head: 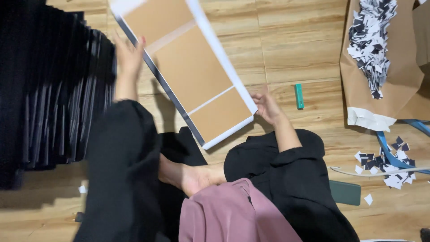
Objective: Assembling cardboard folders by folding sheets and using a hand tool to press down the edges.
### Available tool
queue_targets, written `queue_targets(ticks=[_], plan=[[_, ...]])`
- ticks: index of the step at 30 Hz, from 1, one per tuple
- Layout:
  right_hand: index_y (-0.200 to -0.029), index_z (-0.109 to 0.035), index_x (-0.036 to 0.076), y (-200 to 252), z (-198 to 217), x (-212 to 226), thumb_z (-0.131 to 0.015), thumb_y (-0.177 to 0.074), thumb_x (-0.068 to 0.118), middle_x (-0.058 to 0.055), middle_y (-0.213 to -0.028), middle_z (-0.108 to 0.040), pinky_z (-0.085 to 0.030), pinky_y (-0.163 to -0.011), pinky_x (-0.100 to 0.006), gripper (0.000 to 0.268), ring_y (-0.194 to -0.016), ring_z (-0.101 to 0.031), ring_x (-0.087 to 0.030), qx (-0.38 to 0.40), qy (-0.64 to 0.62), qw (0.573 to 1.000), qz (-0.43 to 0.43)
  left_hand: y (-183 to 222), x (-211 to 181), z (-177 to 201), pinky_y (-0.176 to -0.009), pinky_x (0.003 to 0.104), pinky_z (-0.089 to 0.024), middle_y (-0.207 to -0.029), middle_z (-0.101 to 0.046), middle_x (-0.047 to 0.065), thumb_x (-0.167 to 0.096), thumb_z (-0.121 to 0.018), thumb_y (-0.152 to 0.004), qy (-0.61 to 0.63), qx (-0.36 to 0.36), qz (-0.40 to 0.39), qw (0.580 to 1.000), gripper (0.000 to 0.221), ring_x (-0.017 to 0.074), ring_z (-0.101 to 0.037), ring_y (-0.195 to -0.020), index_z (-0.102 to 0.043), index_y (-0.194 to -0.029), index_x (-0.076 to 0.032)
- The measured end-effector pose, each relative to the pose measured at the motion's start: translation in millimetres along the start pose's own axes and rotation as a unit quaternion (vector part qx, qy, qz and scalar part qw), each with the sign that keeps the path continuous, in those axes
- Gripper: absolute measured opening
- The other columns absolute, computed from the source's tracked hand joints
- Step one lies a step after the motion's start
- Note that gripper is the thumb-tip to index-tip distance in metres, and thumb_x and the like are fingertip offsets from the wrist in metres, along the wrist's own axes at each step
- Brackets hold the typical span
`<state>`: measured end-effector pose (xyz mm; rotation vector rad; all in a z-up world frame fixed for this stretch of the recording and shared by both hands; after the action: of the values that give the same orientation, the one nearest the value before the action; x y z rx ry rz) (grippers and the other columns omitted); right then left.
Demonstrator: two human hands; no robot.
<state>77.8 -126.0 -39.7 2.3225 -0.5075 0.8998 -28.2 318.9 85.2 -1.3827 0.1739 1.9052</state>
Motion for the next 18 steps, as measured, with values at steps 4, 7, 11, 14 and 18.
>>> queue_targets(ticks=[4,7,11,14,18], plan=[[-0.104,-0.061,-0.001,-1.5,3.3,-14.1,-0.06,-0.079,0.026,-0.01,-0.093,-0.063,-0.047,-0.071,-0.025,0.037,-0.08,-0.057,-0.016,-0.168,0.3,0.938,-0.053,84.7,71.1,-54.2,-0.093,0.041,-0.037,-0.122,-0.044,0.028,-0.034,-0.06,-0.086,-0.261,0.073,0.13,0.954,0.065,0.0379,-0.046,-0.112,-0.034,-0.126,0.01],[-0.105,-0.053,-0.004,-8.8,-4.1,-9.5,-0.071,-0.067,0.006,-0.01,-0.076,-0.06,-0.049,-0.058,-0.022,0.043,-0.066,-0.062,-0.017,-0.172,0.385,0.907,0.006,125.2,48.8,-100.0,-0.086,0.049,-0.035,-0.125,-0.041,0.02,-0.037,-0.061,-0.074,-0.33,0.148,0.044,0.931,0.05,0.0361,-0.038,-0.114,-0.051,-0.11,-0.004],[-0.108,-0.051,0.01,-23.0,-5.8,-5.4,-0.081,-0.056,0.022,-0.007,-0.096,-0.06,-0.046,-0.077,-0.036,0.06,-0.09,-0.059,-0.023,-0.189,0.623,0.759,-0.008,132.1,-28.4,-152.6,-0.098,0.056,-0.017,-0.138,-0.031,0.009,-0.027,-0.07,-0.07,-0.347,0.285,-0.133,0.883,0.068,0.0293,-0.023,-0.128,-0.038,-0.128,-0.012],[-0.121,-0.043,0.015,-31.6,-14.6,-7.1,-0.082,-0.058,0.028,-0.008,-0.11,-0.056,-0.043,-0.086,-0.045,0.074,-0.104,-0.054,-0.028,-0.157,0.683,0.712,-0.049,114.1,-41.1,-192.3,-0.108,0.057,-0.01,-0.147,-0.019,0.005,-0.036,-0.074,-0.063,-0.388,0.382,-0.191,0.817,0.092,0.0271,-0.011,-0.135,-0.025,-0.139,-0.018],[-0.133,-0.035,0.013,-36.3,-51.9,2.6,-0.075,-0.066,0.016,-0.013,-0.124,-0.05,-0.04,-0.092,-0.049,0.078,-0.114,-0.048,-0.033,-0.079,0.701,0.705,-0.078,104.8,-39.5,-248.4,-0.108,0.057,-0.012,-0.149,-0.013,0.0,-0.05,-0.084,-0.036,-0.497,0.442,-0.327,0.671,0.134,0.0238,-0.002,-0.137,-0.006,-0.142,-0.027]])
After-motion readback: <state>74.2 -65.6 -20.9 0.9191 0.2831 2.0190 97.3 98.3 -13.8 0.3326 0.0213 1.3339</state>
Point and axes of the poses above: each hand's wrist, its own y-axis away from the middle knuckle, its own z-axis out of the back of the hand, x = y × z, the point moved 10 cm from there along -y, towards the middle knuckle
